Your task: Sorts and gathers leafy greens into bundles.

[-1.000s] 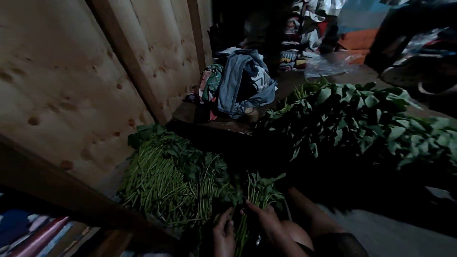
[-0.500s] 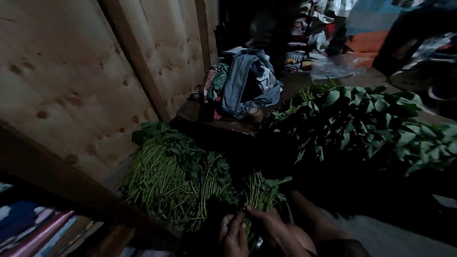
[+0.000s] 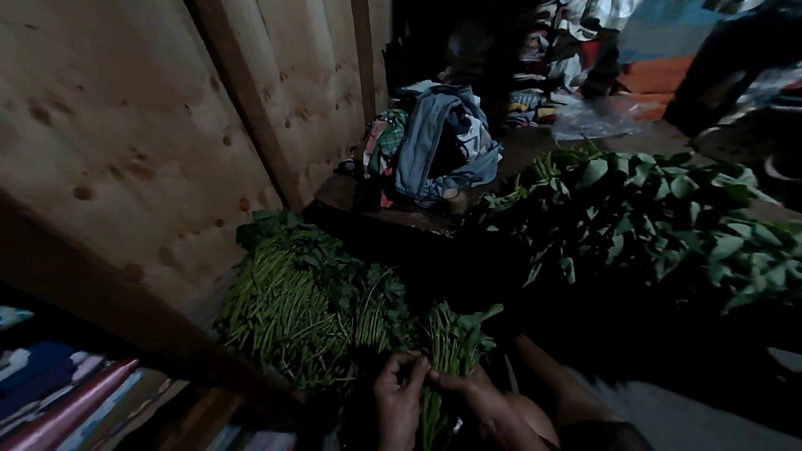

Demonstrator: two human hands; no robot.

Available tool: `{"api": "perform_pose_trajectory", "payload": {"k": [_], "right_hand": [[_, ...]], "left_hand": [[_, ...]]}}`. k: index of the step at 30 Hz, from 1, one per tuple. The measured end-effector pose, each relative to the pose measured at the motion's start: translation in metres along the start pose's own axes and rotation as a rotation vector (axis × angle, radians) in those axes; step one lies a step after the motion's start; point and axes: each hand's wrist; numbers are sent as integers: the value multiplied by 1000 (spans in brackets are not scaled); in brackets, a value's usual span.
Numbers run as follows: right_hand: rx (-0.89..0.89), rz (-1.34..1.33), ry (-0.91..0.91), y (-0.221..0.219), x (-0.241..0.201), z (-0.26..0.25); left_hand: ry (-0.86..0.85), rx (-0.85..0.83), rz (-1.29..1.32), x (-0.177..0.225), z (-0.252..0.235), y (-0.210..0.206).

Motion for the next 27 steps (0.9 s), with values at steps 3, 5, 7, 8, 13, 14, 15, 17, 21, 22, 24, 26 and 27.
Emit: {"api": "perform_pose_trajectory", "payload": {"k": [3, 5, 7, 8, 13, 14, 15, 17, 21, 22, 24, 26, 27], "right_hand": [[-1, -12, -17, -2, -2, 1], [-18, -5, -20, -3, -2, 3], [-33, 9, -13, -1, -1, 1], [-37, 17, -19, -1, -2, 1], [-81, 12, -25, -1, -3, 2], [-90, 20, -24, -1, -4, 3], [-103, 36, -21, -1, -4, 2], [-124, 68, -23, 1, -3, 2], [-159, 59, -33, 2, -4, 2], [-162, 52, -32, 2, -3, 2], [-159, 42, -29, 1, -4, 3], [-142, 24, -17, 0, -4, 3], [-127, 15, -7, 0, -3, 3]], "left_hand": [[-88, -18, 15, 1, 4, 2], [-114, -16, 15, 6, 5, 2], [-157, 9, -34, 12, 3, 2], [-183, 30, -61, 15, 3, 1], [-149, 100, -131, 24, -3, 3], [-133, 107, -150, 24, -4, 4], [-121, 109, -166, 24, -5, 5], [-115, 114, -180, 23, -7, 7], [-129, 114, -168, 22, -10, 7], [-135, 107, -166, 22, -11, 8], [-141, 63, -141, 21, -12, 10], [-119, 5, -85, 20, -12, 13], [-96, -10, -55, 19, -12, 13]]}}
Point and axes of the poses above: each hand's wrist, its own z-axis away from the middle knuckle, its own y-axis out of the back of the hand, x = y × z, and after that the axes turned 11 degrees about z, right-handed
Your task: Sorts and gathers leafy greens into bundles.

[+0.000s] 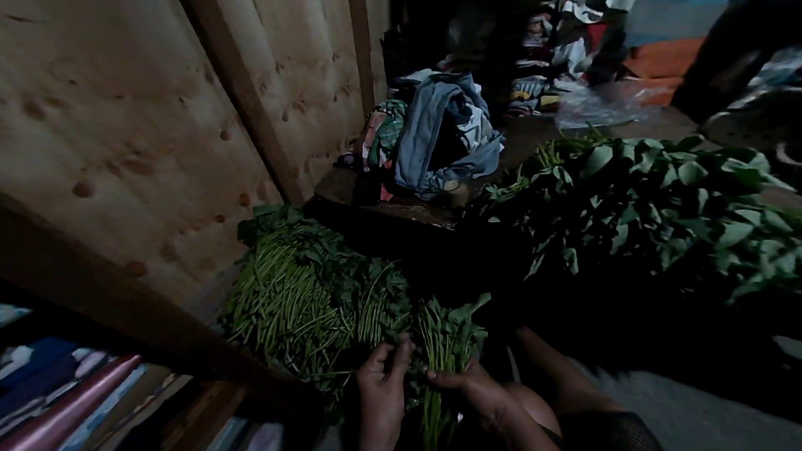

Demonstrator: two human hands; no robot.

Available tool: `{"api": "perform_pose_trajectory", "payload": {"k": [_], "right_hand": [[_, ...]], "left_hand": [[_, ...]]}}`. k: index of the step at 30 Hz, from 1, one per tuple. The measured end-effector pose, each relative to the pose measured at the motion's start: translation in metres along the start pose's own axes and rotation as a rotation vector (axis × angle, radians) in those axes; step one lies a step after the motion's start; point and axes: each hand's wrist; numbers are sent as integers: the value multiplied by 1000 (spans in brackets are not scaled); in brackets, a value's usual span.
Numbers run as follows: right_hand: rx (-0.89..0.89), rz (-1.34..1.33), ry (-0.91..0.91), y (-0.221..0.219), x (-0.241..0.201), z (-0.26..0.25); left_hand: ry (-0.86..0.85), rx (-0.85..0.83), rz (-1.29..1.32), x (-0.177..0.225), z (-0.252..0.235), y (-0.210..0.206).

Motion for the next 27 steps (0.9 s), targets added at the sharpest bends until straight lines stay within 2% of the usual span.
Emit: {"api": "perform_pose_trajectory", "payload": {"k": [5, 9, 22, 24, 27], "right_hand": [[80, 13, -3, 0, 1, -3], [71, 1, 17, 2, 3, -5], [68, 8, 16, 0, 2, -4], [135, 48, -13, 1, 2, -7], [380, 23, -63, 2, 6, -14]], "left_hand": [[116, -15, 137, -2, 0, 3], [171, -35, 176, 1, -2, 5], [195, -8, 192, 4, -7, 10], [205, 24, 76, 4, -17, 15], [230, 147, -97, -7, -50, 37]]}}
Point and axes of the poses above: each hand's wrist, its own z-axis away from the middle knuckle, its own y-axis out of the back of the hand, x = y × z, and after that the axes turned 11 degrees about z, right-handed
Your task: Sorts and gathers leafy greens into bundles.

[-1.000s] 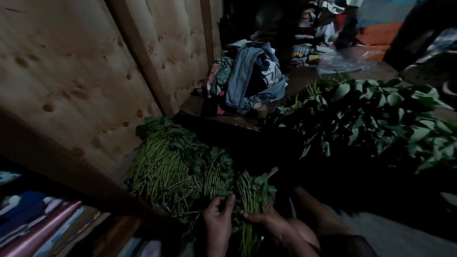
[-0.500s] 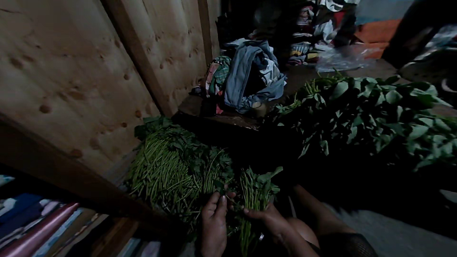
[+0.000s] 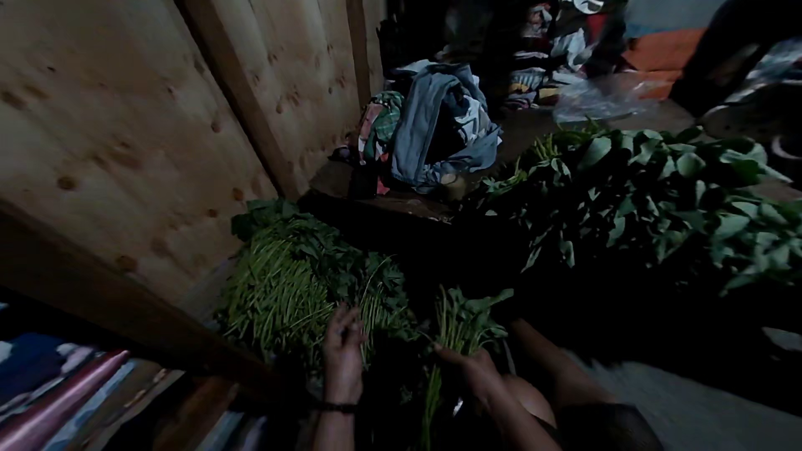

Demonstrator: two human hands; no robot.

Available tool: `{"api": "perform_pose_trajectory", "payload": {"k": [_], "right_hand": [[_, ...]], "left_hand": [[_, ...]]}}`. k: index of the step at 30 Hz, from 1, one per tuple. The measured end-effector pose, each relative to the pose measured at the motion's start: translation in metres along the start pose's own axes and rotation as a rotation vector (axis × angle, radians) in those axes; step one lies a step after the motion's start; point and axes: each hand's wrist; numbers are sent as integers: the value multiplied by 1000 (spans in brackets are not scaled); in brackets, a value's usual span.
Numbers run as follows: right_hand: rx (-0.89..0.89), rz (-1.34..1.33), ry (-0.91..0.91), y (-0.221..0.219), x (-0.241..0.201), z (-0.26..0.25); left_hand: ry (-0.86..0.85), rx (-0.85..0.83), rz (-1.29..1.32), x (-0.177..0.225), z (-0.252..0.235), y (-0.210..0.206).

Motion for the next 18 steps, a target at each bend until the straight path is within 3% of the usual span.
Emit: {"api": "perform_pose_trajectory", "payload": {"k": [3, 8, 11, 15, 18], "right_hand": [[169, -76, -30, -1, 1, -8], [206, -21, -85, 4, 3, -13], [186, 4, -101, 4, 3, -17], [148, -5, -107, 6, 3, -16], [151, -59, -95, 5, 3, -13]], "left_hand": [[65, 63, -201, -26, -46, 23], [322, -395, -1065, -85, -82, 49], [349, -536, -1473, -116, -74, 43], [178, -526, -1641, -151, -67, 44], [173, -574, -1676, -148, -66, 41]]}}
Point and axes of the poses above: each hand's wrist, its own z-axis away from the middle knuckle, its own y-axis out of the back of the hand, x = y × z, and after that the axes turned 11 degrees about z, right-handed
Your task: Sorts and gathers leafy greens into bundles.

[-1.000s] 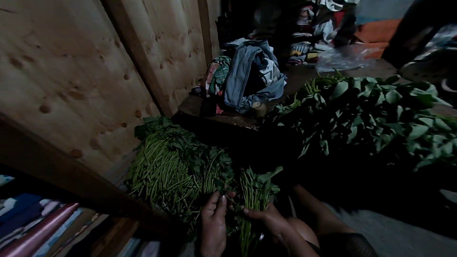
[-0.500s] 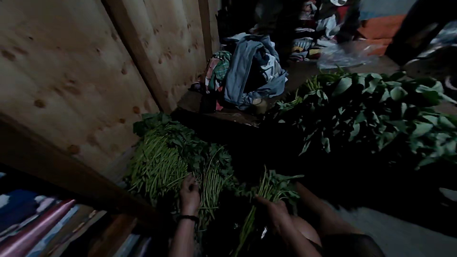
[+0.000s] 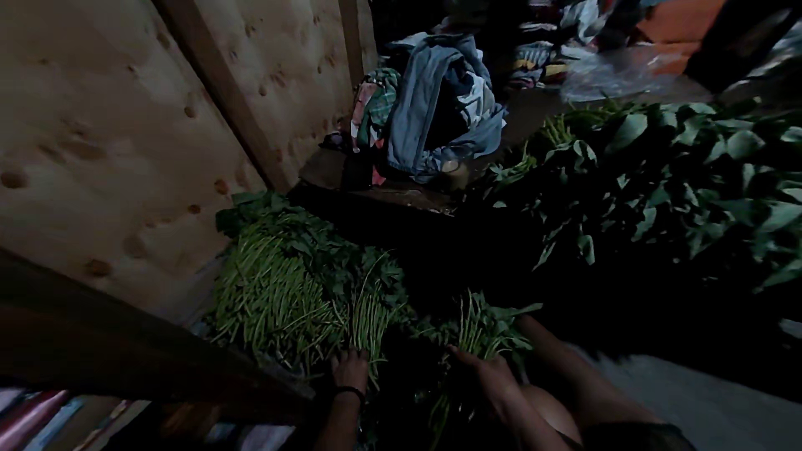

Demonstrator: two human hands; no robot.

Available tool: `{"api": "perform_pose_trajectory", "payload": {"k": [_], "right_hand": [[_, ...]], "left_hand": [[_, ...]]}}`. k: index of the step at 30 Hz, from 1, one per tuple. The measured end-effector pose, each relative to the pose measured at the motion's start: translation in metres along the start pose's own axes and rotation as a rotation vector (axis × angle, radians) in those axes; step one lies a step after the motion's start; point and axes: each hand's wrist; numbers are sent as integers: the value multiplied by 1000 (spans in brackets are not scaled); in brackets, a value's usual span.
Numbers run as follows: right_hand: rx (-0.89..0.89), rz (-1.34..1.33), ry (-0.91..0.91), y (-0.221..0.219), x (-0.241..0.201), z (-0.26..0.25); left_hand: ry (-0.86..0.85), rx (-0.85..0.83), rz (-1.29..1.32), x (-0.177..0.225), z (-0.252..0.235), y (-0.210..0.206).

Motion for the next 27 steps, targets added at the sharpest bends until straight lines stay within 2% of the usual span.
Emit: {"api": "perform_pose_trajectory", "payload": {"k": [3, 6, 9, 13, 16, 21, 27], "right_hand": [[14, -52, 21, -2, 0, 3], [30, -79, 60, -3, 0, 4], [21, -67, 79, -5, 1, 4], [-29, -55, 104, -7, 0, 10], [-81, -32, 112, -7, -1, 15], [-154, 15, 107, -7, -1, 20], [-272, -54, 77, -6, -5, 26]], "left_hand": [[61, 3, 181, 5, 11, 22], [78, 79, 645, 1, 29, 44], [-45, 160, 1053, -3, 57, 52], [-153, 236, 1303, 8, 100, 58], [-170, 273, 1362, 18, 120, 59], [-190, 389, 1283, 38, 140, 61], [-354, 296, 1028, 65, 169, 58]]}}
Point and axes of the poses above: each hand's wrist, its own z-axis away from the middle knuckle, its own y-axis out of the back of the hand, x = y × z, and after that the axes turned 11 degrees about z, right-handed
